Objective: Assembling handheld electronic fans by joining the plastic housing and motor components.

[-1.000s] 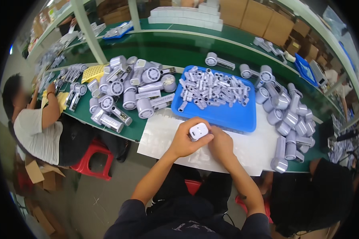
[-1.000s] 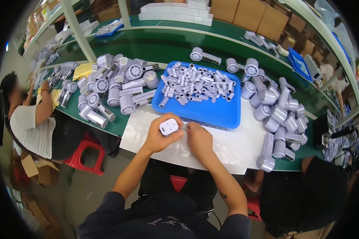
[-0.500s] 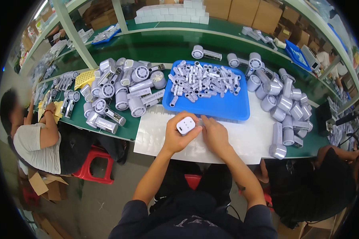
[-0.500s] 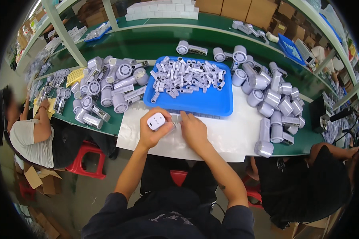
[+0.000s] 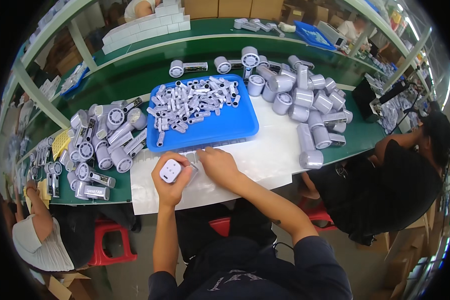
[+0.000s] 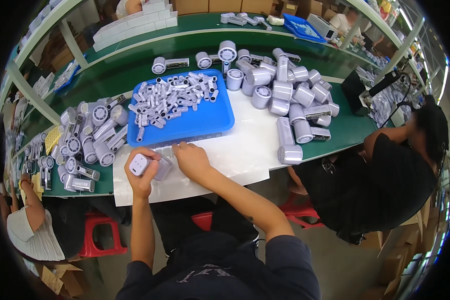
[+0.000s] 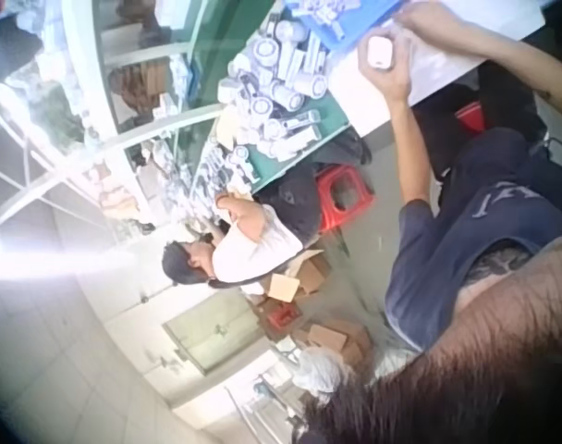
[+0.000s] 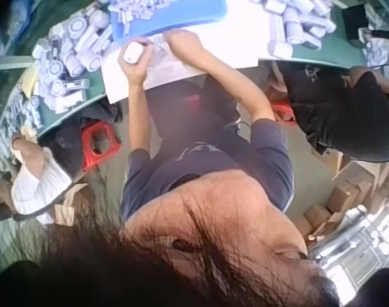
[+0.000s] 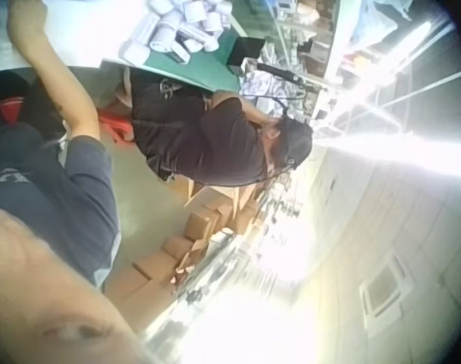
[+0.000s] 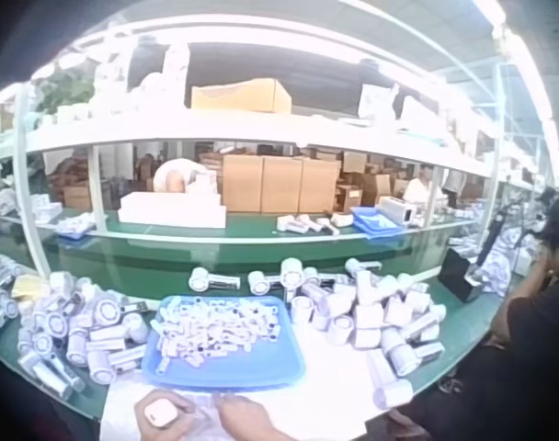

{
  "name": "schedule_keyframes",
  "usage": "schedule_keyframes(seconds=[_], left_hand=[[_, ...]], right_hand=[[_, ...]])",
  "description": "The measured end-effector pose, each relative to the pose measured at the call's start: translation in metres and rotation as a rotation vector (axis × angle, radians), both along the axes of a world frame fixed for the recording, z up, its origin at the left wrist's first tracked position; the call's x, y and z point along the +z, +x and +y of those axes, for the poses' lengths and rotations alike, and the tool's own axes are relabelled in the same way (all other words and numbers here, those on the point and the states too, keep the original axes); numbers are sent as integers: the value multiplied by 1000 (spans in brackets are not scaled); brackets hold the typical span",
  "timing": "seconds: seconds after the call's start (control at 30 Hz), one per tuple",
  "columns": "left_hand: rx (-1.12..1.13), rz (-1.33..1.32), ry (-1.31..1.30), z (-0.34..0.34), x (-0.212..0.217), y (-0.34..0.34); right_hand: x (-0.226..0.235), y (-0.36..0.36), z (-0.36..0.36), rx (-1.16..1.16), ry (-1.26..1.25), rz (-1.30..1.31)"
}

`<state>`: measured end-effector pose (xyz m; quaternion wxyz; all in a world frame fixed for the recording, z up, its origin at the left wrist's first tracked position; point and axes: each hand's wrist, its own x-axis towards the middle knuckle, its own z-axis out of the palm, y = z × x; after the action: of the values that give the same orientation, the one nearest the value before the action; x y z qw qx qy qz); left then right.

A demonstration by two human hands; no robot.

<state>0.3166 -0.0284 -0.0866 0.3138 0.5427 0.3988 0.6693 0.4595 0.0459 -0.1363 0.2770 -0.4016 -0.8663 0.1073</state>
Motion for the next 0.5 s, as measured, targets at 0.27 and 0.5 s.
schedule_keyframes(seconds=[0.27,0.5], left_hand=[[26,28,-13,-3,3,-1],[57,-8,-16,-11,-3,-4]], right_hand=[[1,0,3,-7,-75,-27],[39,30,-18,133,-91,465]])
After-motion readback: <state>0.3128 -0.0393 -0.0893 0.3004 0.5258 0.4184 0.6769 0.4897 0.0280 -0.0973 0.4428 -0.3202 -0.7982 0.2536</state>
